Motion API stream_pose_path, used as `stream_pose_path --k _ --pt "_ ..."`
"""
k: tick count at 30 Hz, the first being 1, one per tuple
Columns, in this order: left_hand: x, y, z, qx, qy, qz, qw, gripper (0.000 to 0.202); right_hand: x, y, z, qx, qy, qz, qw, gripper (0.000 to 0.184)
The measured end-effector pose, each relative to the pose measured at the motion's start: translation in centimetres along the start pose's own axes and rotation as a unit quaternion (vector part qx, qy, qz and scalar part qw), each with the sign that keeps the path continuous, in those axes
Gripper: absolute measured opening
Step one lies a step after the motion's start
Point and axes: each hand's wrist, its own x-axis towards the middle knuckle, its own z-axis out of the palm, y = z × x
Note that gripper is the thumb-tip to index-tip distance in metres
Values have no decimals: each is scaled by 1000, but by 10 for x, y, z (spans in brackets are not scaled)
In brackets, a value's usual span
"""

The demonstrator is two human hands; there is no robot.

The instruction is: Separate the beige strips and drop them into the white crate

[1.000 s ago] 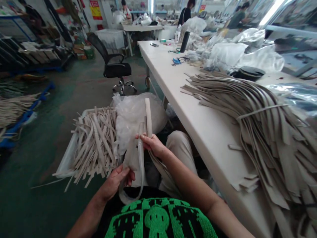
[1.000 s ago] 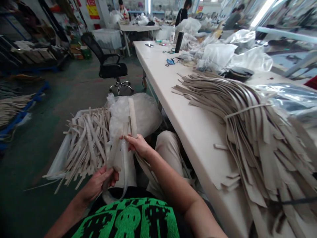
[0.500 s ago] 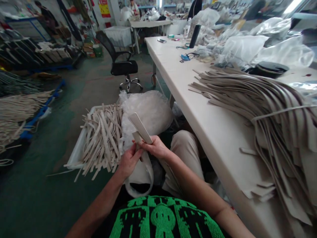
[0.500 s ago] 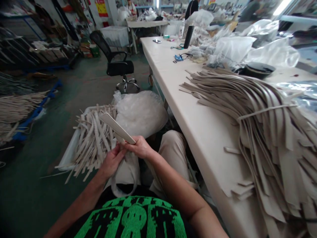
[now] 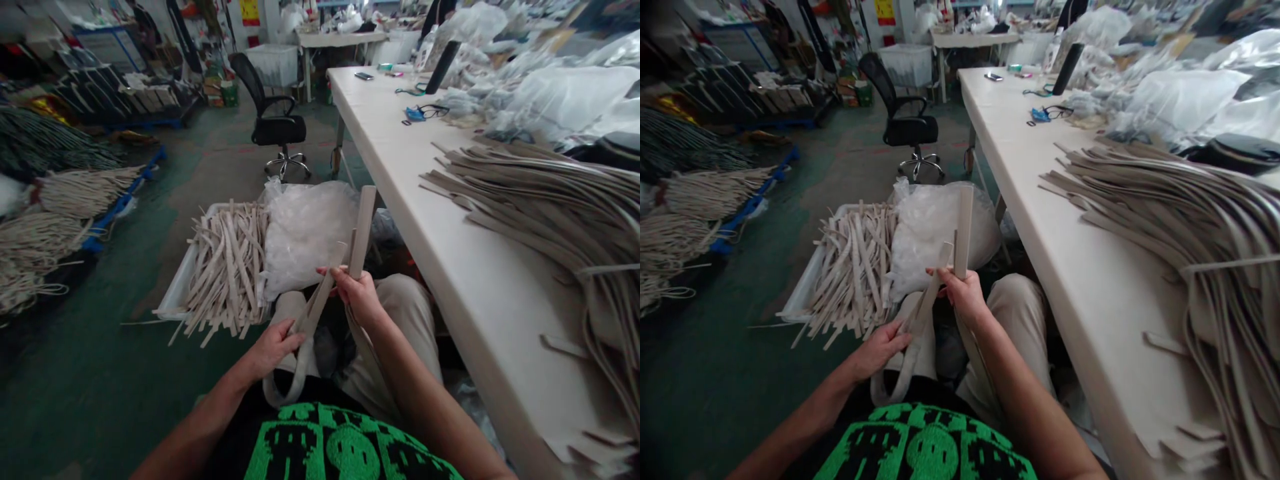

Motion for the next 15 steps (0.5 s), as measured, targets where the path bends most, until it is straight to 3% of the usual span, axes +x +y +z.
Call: stream_pose_path --k 2,4,6,8,10,13,15 --pt "-12 -18 -8 -113 -10 -51 992 30 5 -3 -5 13 33 4 999 50" --pt "-29 -36 -17 -248 -23 -60 967 35 9 -3 -9 8 51 16 999 54" --pt "-50 -48 -29 -374 -20 -13 927 42 12 0 -8 -10 52 41 998 57" --pt "-71 -50 -44 -445 19 53 894 46 14 5 -6 -35 54 67 996 58" --pt "-89 -43 -65 -445 85 91 887 44 15 11 -3 -50 55 84 994 57" --pt "-101 -17 -105 -369 212 108 898 40 18 19 -2 -52 31 97 993 57" --pt "-98 5 -137 -291 307 109 899 55 20 24 -3 -56 7 100 993 58"
